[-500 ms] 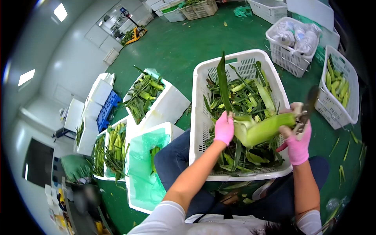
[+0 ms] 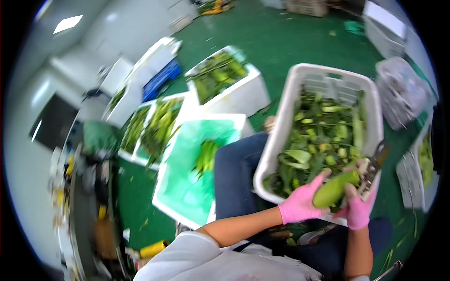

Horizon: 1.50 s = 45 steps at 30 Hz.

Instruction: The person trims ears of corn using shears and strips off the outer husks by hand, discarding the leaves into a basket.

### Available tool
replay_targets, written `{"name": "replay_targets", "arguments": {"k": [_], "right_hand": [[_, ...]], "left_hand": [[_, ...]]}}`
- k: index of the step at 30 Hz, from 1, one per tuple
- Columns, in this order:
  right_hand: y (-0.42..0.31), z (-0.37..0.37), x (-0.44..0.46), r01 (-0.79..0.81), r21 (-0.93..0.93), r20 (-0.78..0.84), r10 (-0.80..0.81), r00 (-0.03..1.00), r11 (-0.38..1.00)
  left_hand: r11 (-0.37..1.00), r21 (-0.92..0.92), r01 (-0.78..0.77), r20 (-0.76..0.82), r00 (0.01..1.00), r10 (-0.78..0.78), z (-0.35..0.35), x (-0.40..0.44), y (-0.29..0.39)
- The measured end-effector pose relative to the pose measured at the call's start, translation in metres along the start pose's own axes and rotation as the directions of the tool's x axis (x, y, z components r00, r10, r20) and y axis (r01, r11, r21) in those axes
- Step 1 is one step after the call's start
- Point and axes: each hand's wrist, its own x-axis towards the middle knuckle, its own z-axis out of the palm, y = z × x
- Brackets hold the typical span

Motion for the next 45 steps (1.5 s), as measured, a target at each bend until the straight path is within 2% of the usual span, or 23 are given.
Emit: {"name": "replay_targets", "arguments": {"k": [2,3,4,6,7,8,9,12,14,17,18,19,21,23,24,29,31,33,34,36,39,42,45], "right_hand": [[0.041,-0.01,-0.005,-0.096,0.227,0.052,0.086,0.995,0.969],[0.046,-0.016,0.002,-0.176,0.372,0.273,0.074,0.959,0.912],[0.055,-0.021,0.003,-0.184,0.348,0.271,0.089,0.958,0.919],[0.088,-0.049,0.01,-0.286,0.308,0.407,0.146,0.902,0.908],[0.094,-0.05,0.008,-0.368,0.349,0.295,0.272,0.916,0.862],[0.099,-0.048,0.008,-0.375,0.42,0.399,0.203,0.894,0.826],[0.103,-0.046,0.01,-0.444,0.406,0.366,0.302,0.88,0.799],[0.119,-0.032,0.019,-0.53,0.308,0.383,0.407,0.829,0.79],[0.118,-0.019,0.014,-0.519,0.241,0.333,0.432,0.838,0.82],[0.131,-0.022,0.017,-0.503,0.212,0.4,0.396,0.827,0.838],[0.134,-0.023,0.017,-0.501,0.201,0.417,0.39,0.821,0.842],[0.136,-0.025,0.018,-0.532,0.186,0.412,0.426,0.806,0.826],[0.14,-0.035,0.018,-0.59,0.161,0.394,0.497,0.773,0.791],[0.156,-0.056,0.013,-0.534,0.202,0.318,0.46,0.829,0.821],[0.162,-0.065,0.008,-0.498,0.222,0.273,0.437,0.857,0.838],[0.142,-0.115,-0.021,-0.545,0.25,0.153,0.523,0.839,0.801],[0.136,-0.159,-0.017,-0.636,0.198,0.266,0.584,0.767,0.746],[0.1,-0.114,-0.027,-0.595,0.145,0.026,0.598,0.801,0.79],[0.086,-0.083,-0.028,-0.578,0.117,-0.092,0.589,0.803,0.807],[0.084,-0.056,-0.011,-0.518,0.053,-0.046,0.52,0.853,0.854],[0.098,-0.039,0.012,-0.448,0.002,-0.077,0.447,0.891,0.894],[0.095,-0.012,0.035,-0.411,0.008,0.043,0.411,0.911,0.911],[0.091,0.001,0.043,-0.41,0.041,0.142,0.401,0.905,0.911]], "left_hand": [[0.97,0.223,-0.101,-0.147,0.98,0.136,-0.02,-0.058,-0.015],[0.979,0.189,-0.073,-0.273,0.954,0.124,-0.037,-0.095,-0.022],[0.987,0.151,-0.056,-0.389,0.915,0.111,-0.053,-0.139,-0.028],[0.93,-0.179,0.32,-0.684,0.639,-0.352,-0.069,-0.236,-0.025],[0.822,-0.138,0.552,-0.822,0.4,-0.406,-0.07,-0.287,-0.049],[0.719,-0.068,0.692,-0.902,0.265,-0.341,-0.067,-0.339,-0.068],[0.485,-0.131,0.864,-0.892,0.11,-0.438,-0.059,-0.392,-0.088],[0.151,-0.211,0.966,-0.8,-0.082,-0.595,0.017,-0.533,-0.147],[-0.025,-0.093,0.995,-0.687,-0.082,-0.722,0.058,-0.591,-0.179],[0.132,-0.104,0.986,-0.859,-0.022,-0.512,0.024,-0.581,-0.206],[0.295,-0.012,0.955,-0.908,0.114,-0.403,-0.026,-0.548,-0.198],[0.417,0.182,0.891,-0.97,0.233,-0.074,-0.077,-0.513,-0.207],[0.62,0.176,0.765,-0.982,0.176,0.062,-0.181,-0.418,-0.191],[0.839,0.152,0.522,-0.982,0.176,0.069,-0.273,-0.336,-0.227],[0.86,0.039,0.508,-0.968,0.232,-0.093,-0.316,-0.298,-0.252],[0.599,0.063,0.798,-0.95,0.231,-0.209,-0.413,-0.146,-0.463],[0.32,-0.008,0.947,-0.962,0.08,-0.26,-0.391,-0.107,-0.439],[0.103,-0.001,0.995,-0.977,0.021,-0.213,-0.372,-0.093,-0.44],[0.162,-0.01,0.987,-0.935,0.048,-0.351,-0.37,-0.09,-0.449],[0.262,-0.054,0.963,-0.801,0.115,-0.588,-0.376,-0.094,-0.425],[0.621,-0.568,0.541,-0.546,0.317,-0.776,-0.379,-0.136,-0.379],[0.393,-0.908,-0.145,-0.399,0.584,-0.707,-0.354,-0.194,-0.301],[0.334,-0.928,-0.167,-0.37,0.526,-0.765,-0.307,-0.249,-0.215]]}}
